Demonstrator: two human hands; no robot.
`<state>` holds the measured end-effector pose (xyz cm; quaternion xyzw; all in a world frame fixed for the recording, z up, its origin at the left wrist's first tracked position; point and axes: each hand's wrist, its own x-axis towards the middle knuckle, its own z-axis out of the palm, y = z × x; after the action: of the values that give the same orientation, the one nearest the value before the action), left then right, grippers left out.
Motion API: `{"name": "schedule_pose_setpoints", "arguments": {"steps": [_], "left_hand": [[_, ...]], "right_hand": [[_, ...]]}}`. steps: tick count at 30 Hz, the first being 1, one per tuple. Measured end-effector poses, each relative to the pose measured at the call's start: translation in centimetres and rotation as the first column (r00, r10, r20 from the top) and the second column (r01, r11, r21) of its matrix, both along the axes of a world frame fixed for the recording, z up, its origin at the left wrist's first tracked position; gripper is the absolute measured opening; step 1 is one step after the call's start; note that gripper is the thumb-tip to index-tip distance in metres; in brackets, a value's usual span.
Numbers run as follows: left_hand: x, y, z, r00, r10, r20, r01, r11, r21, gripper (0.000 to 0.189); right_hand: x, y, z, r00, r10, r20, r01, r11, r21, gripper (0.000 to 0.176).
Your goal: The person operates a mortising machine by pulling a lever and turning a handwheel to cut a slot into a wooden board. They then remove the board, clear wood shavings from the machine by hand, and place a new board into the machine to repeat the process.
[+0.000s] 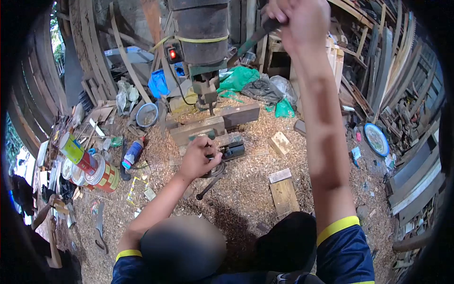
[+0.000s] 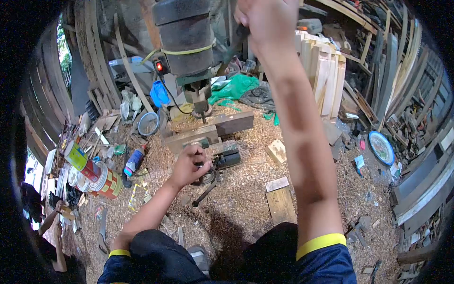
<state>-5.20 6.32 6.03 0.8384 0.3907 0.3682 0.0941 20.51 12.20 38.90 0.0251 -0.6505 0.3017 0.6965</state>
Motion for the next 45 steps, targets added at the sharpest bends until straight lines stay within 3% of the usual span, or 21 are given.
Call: {"name": "schedule_pose_setpoints", "arguments": {"steps": [1, 2, 3, 7, 8, 12, 14, 15, 16, 18, 19, 20, 21, 22, 23, 24, 26, 29, 34, 37, 45], "left_hand": [[0.2, -0.2, 0.2, 0.998, 0.029, 0.054, -0.027, 0.999, -0.027, 0.027], [0.3, -0.1, 0.3, 0.993, 0.058, 0.108, -0.052, 0.997, -0.052, 0.028], [-0.1, 0.5, 0.2, 0.997, 0.06, -0.052, -0.06, 0.998, -0.006, 0.028], [0.1, 0.4, -0.2, 0.996, 0.051, -0.069, -0.049, 0.998, 0.03, 0.021], [0.1, 0.4, -0.1, 0.997, 0.041, -0.062, -0.04, 0.999, 0.025, 0.021], [0.1, 0.5, 0.1, 0.999, 0.038, -0.011, -0.038, 0.999, 0.005, 0.019], [-0.2, 0.7, -0.2, 1.0, 0.018, 0.013, -0.017, 0.999, -0.048, 0.019], [-0.5, 1.0, -0.3, 0.998, -0.024, 0.057, 0.029, 0.997, -0.078, 0.018], [-0.8, 1.1, -0.4, 0.993, -0.068, 0.099, 0.079, 0.991, -0.109, 0.016], [-1.2, 0.9, -1.0, 0.985, -0.077, 0.153, 0.095, 0.989, -0.117, 0.016], [-1.5, 0.9, -1.4, 0.976, -0.074, 0.207, 0.101, 0.988, -0.12, 0.016], [-1.8, 0.9, -1.8, 0.974, -0.078, 0.212, 0.106, 0.986, -0.126, 0.016], [-2.1, 0.7, -2.2, 0.967, -0.094, 0.235, 0.121, 0.987, -0.103, 0.015], [-2.3, 0.8, -2.5, 0.96, -0.108, 0.258, 0.131, 0.988, -0.075, 0.014], [-2.5, 0.6, -2.8, 0.959, -0.105, 0.262, 0.131, 0.988, -0.082, 0.014], [-2.5, 0.5, -3.2, 0.95, -0.111, 0.293, 0.142, 0.986, -0.086, 0.014], [-2.6, 0.9, -3.8, 0.937, -0.113, 0.33, 0.156, 0.982, -0.105, 0.015], [-2.9, 1.1, -3.5, 0.927, -0.171, 0.334, 0.232, 0.961, -0.151, 0.015], [-3.0, 1.1, -4.6, 0.927, -0.127, 0.353, 0.166, 0.983, -0.081, 0.018], [-3.1, 1.1, -4.4, 0.938, -0.127, 0.324, 0.164, 0.982, -0.09, 0.017], [-2.9, 0.9, -4.0, 0.928, -0.137, 0.347, 0.178, 0.98, -0.091, 0.02]], "right_hand": [[3.9, 1.2, -1.3, 0.932, 0.217, 0.289, -0.214, 0.976, -0.041, 0.051], [2.6, -0.5, -3.5, 0.983, 0.062, 0.175, -0.053, 0.997, -0.056, 0.052], [1.2, -3.5, -6.2, 0.992, -0.103, 0.066, 0.109, 0.99, -0.089, 0.057], [3.2, -7.7, -16.2, 0.969, -0.141, 0.202, 0.113, 0.983, 0.146, 0.07], [2.9, -8.9, -18.7, 0.957, -0.229, 0.176, 0.214, 0.972, 0.102, 0.073], [4.5, -10.5, -23.3, 0.922, -0.082, 0.378, 0.098, 0.995, -0.024, 0.09], [5.5, -10.6, -22.7, 0.583, -0.098, 0.807, 0.394, 0.902, -0.175, 0.084], [4.1, -11.8, -18.7, 0.632, 0.273, 0.725, 0.501, 0.57, -0.651, 0.062], [2.6, -11.5, -19.2, 0.636, 0.27, 0.723, 0.507, 0.56, -0.655, 0.062], [0.6, -10.2, -21.3, 0.747, -0.278, 0.604, 0.611, 0.645, -0.459, 0.036], [0.7, -8.8, -22.0, 0.742, -0.28, 0.609, 0.618, 0.639, -0.459, 0.036], [1.3, -7.0, -22.5, 0.471, -0.634, 0.613, 0.806, 0.592, -0.007, 0.029], [1.7, -6.1, -23.0, 0.172, -0.894, 0.414, 0.833, 0.357, 0.423, 0.028], [1.9, -6.2, -22.8, 0.169, -0.892, 0.419, 0.831, 0.358, 0.425, 0.028], [2.3, -6.8, -22.5, 0.307, -0.378, 0.873, 0.87, 0.483, -0.097, 0.03], [2.2, -7.5, -21.8, 0.491, 0.294, 0.82, 0.803, 0.212, -0.557, 0.033], [0.6, -8.3, -21.4, 0.553, 0.243, 0.797, 0.776, 0.196, -0.599, 0.038], [0.5, -7.6, -29.3, 0.304, 0.103, 0.947, 0.91, 0.264, -0.321, 0.041], [-0.9, -1.8, -47.0, 0.526, -0.327, 0.785, 0.835, 0.372, -0.405, 0.042], [-2.1, 1.1, -50.9, 0.397, -0.531, 0.748, 0.904, 0.365, -0.221, 0.042], [-2.0, 1.4, -50.6, 0.473, -0.418, 0.775, 0.851, 0.445, -0.279, 0.045]]}}
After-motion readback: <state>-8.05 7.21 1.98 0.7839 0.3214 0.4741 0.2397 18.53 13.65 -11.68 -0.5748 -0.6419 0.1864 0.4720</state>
